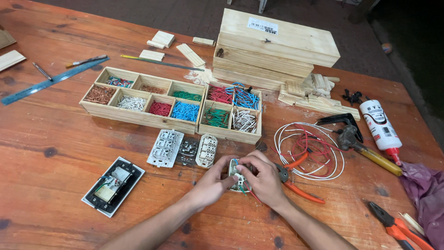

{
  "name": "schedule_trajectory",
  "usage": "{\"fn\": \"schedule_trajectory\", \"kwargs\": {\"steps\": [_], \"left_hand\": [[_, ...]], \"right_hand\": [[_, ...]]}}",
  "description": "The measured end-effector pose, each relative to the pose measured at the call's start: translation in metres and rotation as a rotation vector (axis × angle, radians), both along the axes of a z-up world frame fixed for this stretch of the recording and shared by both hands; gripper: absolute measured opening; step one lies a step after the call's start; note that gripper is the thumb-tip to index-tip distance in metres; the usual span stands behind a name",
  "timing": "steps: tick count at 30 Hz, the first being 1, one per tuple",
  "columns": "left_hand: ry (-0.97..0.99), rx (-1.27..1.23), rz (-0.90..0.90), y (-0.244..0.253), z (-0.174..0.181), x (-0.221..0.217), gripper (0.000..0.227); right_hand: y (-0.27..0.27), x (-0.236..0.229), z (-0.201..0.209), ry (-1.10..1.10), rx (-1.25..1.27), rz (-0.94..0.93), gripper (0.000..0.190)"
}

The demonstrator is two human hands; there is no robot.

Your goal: The person assembles electrical components on a wooden workbench. They connect wires to a white plastic socket using a screwdriver, then repeat the process on a black switch plate, securing wires into terminal screws.

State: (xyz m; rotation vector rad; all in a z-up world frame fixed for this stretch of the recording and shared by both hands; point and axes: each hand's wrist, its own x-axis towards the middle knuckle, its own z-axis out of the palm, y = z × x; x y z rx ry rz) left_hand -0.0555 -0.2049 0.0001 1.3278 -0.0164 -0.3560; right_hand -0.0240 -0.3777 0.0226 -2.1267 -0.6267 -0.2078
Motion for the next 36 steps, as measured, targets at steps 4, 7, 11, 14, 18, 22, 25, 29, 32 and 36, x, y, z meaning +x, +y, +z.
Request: {"fn": "schedule_trajectory", "kwargs": {"steps": [4, 7, 11, 14, 18, 22, 25, 29, 32, 36], "left_hand": [[0.024, -0.027, -0.013, 0.001, 0.000, 0.000, 0.046], [0.025, -0.039, -0.008, 0.002, -0.001, 0.001, 0.047], [0.069, -0.036, -0.010, 0.001, -0.007, 0.001, 0.047], [-0.021, -0.051, -0.052, -0.001, -0.004, -0.001, 0.047], [0.019, -0.084, -0.036, -0.003, -0.009, 0.001, 0.047], [-0.023, -0.093, -0.036, -0.004, -0.020, 0.004, 0.047], [0.000, -0.101, -0.039, -0.002, -0.017, 0.004, 0.048], [0.013, -0.104, -0.039, -0.001, -0.014, 0.005, 0.047], [-0.035, -0.031, -0.024, 0.001, -0.013, 0.007, 0.048], [-0.086, -0.016, 0.028, 0.000, -0.024, 0.013, 0.047]], "right_hand": [[0.001, -0.002, -0.003, 0.022, 0.008, -0.020, 0.013], [0.001, 0.000, -0.007, 0.036, 0.022, -0.036, 0.012], [-0.006, 0.009, -0.007, -0.004, 0.066, -0.040, 0.013], [-0.010, 0.015, -0.009, 0.048, 0.122, -0.048, 0.012], [-0.017, 0.019, -0.008, 0.077, 0.103, -0.001, 0.017], [-0.021, 0.020, -0.004, 0.039, -0.006, 0.057, 0.029], [-0.023, 0.024, -0.007, 0.029, -0.013, 0.069, 0.028], [-0.025, 0.028, 0.000, 0.040, 0.028, 0.096, 0.028], [-0.025, 0.032, 0.016, 0.108, 0.005, 0.147, 0.021], [-0.029, 0.045, 0.032, -0.023, -0.140, 0.120, 0.017]]}}
